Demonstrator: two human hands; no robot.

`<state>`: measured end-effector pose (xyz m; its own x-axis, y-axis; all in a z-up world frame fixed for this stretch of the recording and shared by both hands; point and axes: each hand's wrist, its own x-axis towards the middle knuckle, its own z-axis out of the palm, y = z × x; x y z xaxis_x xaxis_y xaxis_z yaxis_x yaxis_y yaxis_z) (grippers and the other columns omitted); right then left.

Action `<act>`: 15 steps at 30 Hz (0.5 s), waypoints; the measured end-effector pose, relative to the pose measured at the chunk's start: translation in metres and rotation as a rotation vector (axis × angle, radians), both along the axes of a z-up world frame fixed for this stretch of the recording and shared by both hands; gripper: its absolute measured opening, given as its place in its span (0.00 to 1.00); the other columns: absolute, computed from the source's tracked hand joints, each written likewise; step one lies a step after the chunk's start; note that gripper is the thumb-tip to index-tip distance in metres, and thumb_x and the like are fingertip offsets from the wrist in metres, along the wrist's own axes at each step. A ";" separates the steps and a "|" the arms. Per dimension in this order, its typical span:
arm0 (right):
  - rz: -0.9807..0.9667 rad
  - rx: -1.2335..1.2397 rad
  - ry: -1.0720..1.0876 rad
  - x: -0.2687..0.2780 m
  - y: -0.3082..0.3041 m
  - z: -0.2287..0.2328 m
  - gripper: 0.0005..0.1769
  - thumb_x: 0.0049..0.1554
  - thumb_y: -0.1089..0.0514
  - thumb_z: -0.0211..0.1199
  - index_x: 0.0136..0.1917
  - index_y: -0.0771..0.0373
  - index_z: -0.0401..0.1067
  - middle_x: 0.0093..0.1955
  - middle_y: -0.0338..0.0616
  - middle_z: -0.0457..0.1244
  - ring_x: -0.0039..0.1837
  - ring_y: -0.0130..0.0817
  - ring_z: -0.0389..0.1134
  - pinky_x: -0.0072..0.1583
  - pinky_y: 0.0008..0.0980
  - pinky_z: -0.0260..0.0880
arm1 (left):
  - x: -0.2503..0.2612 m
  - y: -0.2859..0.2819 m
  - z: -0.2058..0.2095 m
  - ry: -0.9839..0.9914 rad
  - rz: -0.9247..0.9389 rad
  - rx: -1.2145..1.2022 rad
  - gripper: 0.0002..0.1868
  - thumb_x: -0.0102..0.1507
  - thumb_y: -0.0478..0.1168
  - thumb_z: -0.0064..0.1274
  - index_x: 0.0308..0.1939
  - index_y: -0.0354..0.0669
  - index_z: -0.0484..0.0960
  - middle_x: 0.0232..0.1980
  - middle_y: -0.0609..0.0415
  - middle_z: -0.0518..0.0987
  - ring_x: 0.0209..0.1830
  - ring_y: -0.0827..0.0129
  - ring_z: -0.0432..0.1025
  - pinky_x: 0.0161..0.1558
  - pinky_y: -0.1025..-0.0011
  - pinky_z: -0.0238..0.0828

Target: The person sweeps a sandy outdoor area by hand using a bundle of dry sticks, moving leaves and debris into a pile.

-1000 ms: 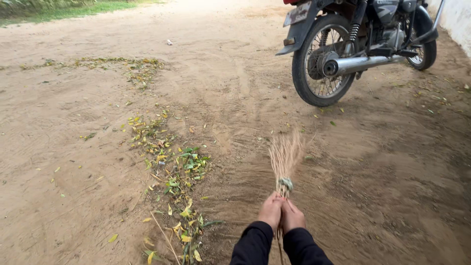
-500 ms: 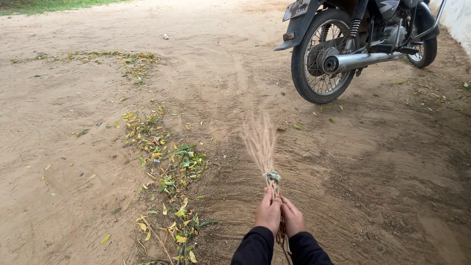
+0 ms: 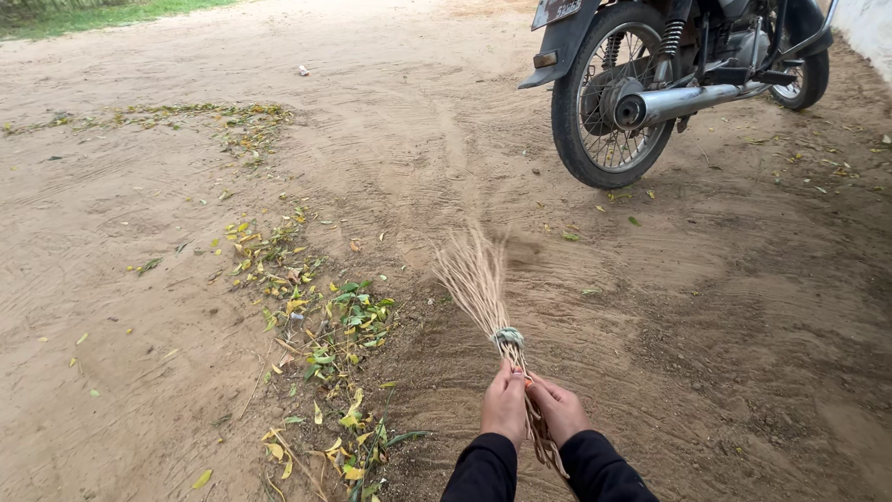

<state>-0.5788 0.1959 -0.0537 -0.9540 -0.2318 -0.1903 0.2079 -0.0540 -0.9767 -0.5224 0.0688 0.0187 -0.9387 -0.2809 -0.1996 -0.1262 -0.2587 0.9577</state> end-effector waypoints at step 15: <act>-0.336 0.394 -0.080 -0.009 0.007 -0.005 0.24 0.67 0.48 0.53 0.64 0.65 0.79 0.44 0.53 0.72 0.43 0.37 0.70 0.49 0.37 0.71 | -0.015 0.019 0.025 -0.143 -0.200 -0.348 0.22 0.70 0.48 0.38 0.54 0.36 0.82 0.44 0.41 0.83 0.42 0.58 0.76 0.48 0.64 0.70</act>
